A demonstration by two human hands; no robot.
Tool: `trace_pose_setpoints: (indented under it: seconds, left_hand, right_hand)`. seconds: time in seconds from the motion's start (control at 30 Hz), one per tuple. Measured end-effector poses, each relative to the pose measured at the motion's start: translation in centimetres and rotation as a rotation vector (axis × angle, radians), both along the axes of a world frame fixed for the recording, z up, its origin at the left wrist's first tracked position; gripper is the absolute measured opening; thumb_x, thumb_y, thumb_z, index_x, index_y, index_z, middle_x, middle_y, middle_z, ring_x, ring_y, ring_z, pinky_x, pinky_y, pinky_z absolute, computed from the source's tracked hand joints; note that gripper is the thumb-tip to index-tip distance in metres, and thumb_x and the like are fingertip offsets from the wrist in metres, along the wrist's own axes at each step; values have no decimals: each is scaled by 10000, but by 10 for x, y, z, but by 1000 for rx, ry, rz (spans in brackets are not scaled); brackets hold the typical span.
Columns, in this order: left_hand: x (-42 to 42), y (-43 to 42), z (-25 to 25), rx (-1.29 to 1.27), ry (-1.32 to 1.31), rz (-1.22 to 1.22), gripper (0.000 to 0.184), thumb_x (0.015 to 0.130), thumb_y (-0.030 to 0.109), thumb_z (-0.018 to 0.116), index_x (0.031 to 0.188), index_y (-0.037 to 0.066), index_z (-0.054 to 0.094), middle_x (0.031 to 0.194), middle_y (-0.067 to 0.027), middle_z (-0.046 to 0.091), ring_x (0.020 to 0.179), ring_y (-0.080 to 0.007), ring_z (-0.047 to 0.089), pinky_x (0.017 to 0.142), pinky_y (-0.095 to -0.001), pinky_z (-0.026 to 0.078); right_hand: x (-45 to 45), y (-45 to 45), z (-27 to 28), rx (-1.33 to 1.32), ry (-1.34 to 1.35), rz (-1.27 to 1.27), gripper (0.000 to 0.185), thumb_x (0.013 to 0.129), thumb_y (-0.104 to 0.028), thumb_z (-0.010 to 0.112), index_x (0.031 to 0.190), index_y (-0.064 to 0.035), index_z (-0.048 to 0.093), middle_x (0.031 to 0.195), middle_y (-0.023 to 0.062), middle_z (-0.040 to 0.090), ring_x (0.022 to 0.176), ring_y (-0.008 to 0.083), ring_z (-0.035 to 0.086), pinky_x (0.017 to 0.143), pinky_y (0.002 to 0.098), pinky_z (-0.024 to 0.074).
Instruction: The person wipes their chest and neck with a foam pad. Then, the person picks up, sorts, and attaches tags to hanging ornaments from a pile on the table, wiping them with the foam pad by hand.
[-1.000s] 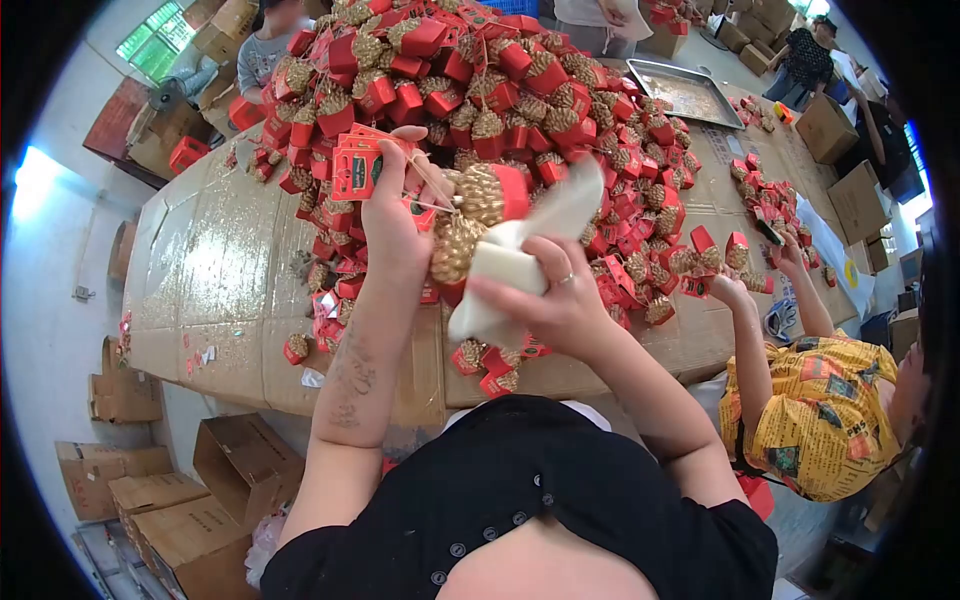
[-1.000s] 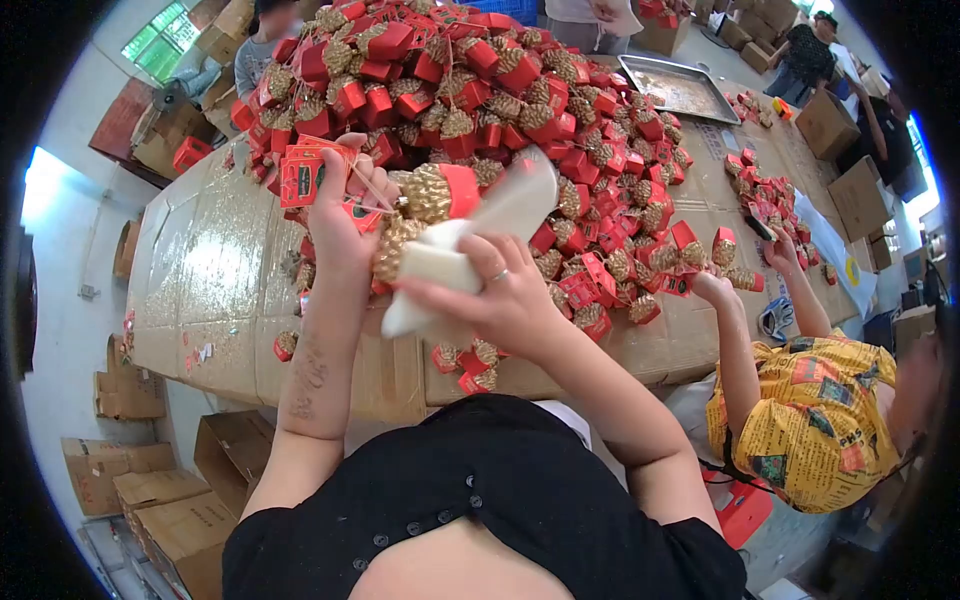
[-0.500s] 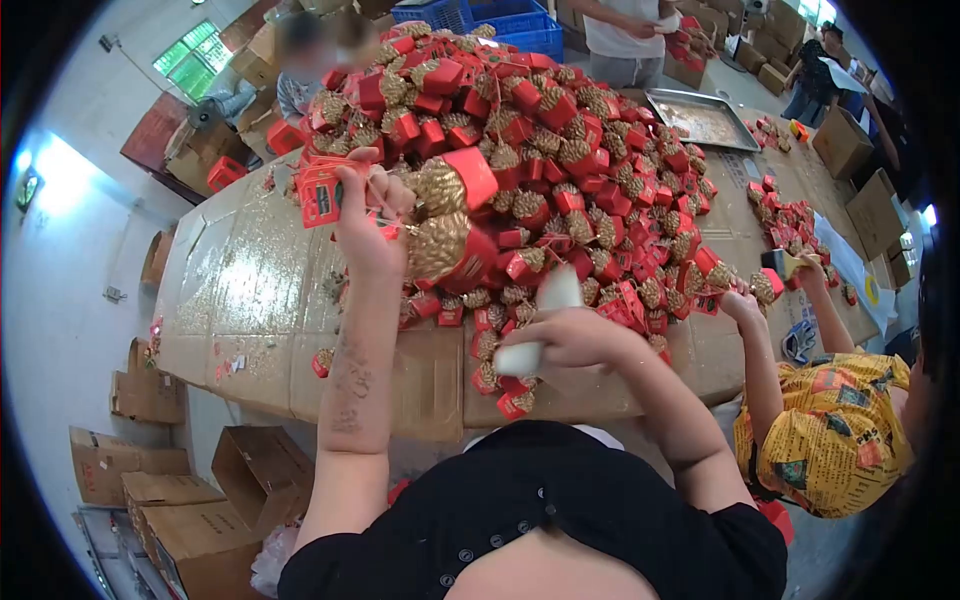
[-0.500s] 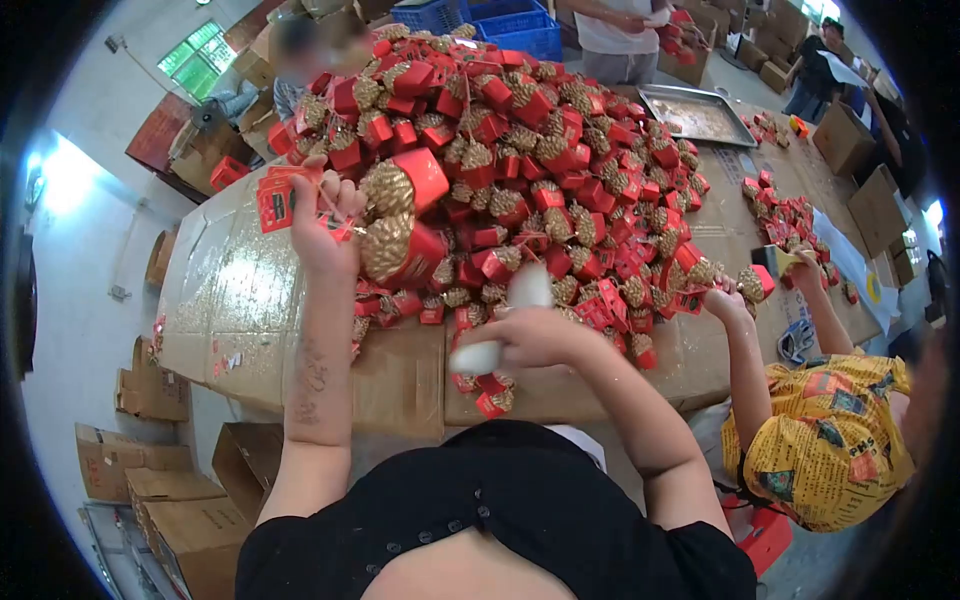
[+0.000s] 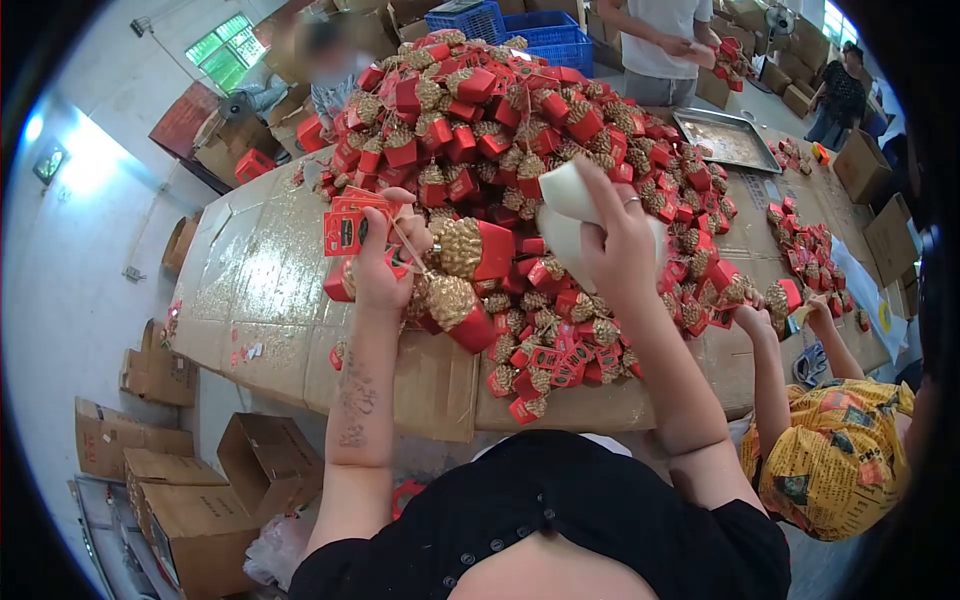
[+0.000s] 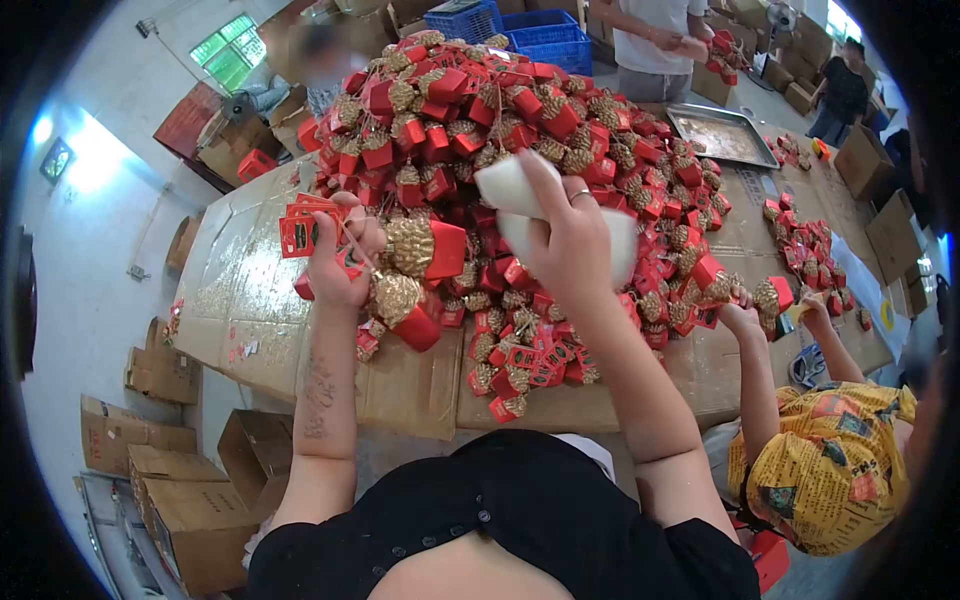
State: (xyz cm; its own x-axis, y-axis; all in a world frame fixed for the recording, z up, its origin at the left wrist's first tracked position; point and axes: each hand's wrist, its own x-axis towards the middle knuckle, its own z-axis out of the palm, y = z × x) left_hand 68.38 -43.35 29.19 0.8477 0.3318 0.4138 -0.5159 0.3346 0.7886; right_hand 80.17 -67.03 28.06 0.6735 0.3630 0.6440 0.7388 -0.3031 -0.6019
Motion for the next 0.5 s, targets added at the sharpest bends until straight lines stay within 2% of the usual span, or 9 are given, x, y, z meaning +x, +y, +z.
trace_pose_setpoints:
  seconds: [0.07, 0.1, 0.17, 0.23, 0.27, 0.3, 0.37, 0.43, 0.5]
  left_hand:
    - [-4, -3, -3, -37, -31, -2, 453, 979, 493, 430, 1129, 75, 518, 666, 57, 288, 546, -67, 300, 560, -258, 261]
    - [-8, -3, -2, -37, -29, 3, 453, 979, 493, 430, 1129, 75, 518, 666, 57, 288, 546, -67, 300, 560, -258, 261]
    - [-14, -1, 3, -1, -129, 5, 447, 978, 500, 419, 1133, 96, 529, 671, 59, 288, 543, -73, 286, 565, -259, 256]
    - [-20, 18, -5, -6, -143, 1, 441, 980, 503, 410, 1133, 109, 536, 676, 59, 296, 543, -76, 278, 570, -257, 256]
    - [-25, 26, -9, -57, -168, -33, 436, 983, 500, 408, 1136, 112, 536, 678, 59, 302, 544, -74, 280, 570, -258, 258]
    - [-29, 28, -12, -113, -186, -68, 432, 985, 496, 405, 1139, 114, 536, 679, 58, 309, 545, -73, 282, 571, -258, 261]
    - [-31, 23, -10, -140, -165, -53, 414, 986, 491, 411, 1134, 126, 539, 675, 57, 312, 545, -71, 279, 569, -256, 263]
    - [-33, 26, -12, -140, -208, -174, 395, 987, 484, 413, 1129, 139, 541, 671, 58, 308, 546, -70, 281, 570, -254, 261]
    - [-38, 25, -10, -156, -206, -166, 403, 991, 491, 396, 1131, 141, 541, 667, 57, 310, 541, -71, 288, 570, -256, 264]
  right_hand:
    - [-22, 11, 2, 193, -277, 200, 728, 676, 45, 605, 1346, -225, 520, 1073, 193, 557, 977, 381, 567, 804, 449, 513]
    - [-29, 20, -25, 12, -372, 315, 677, 685, 33, 597, 1310, -225, 555, 1121, 200, 556, 992, 401, 562, 848, 468, 498]
    - [-22, 33, -61, -293, -246, 442, 593, 700, 20, 588, 1245, -212, 606, 1104, 190, 589, 959, 374, 599, 832, 465, 505]
    - [0, 29, -86, -274, 0, 255, 545, 718, 16, 570, 1218, -193, 618, 1061, 168, 624, 924, 336, 630, 815, 446, 516]
    - [-6, 24, -68, -98, 81, 93, 541, 731, 26, 550, 1234, -165, 600, 1019, 154, 641, 912, 309, 646, 814, 429, 515]
    - [-11, 21, -47, 257, 256, 203, 551, 721, 37, 549, 1239, -145, 593, 1062, 164, 631, 971, 336, 618, 839, 428, 497]
    - [-31, 27, -8, 561, 81, 270, 560, 699, 44, 574, 1229, -133, 597, 1122, 163, 612, 1007, 354, 579, 878, 435, 474]
    - [-46, 33, -14, 182, -370, 523, 615, 673, 23, 623, 1245, -200, 591, 1115, 131, 579, 966, 369, 548, 896, 467, 458]
    - [-37, 43, -36, -173, -504, 726, 537, 714, -14, 668, 1225, -170, 605, 1091, 120, 542, 989, 332, 543, 926, 432, 441]
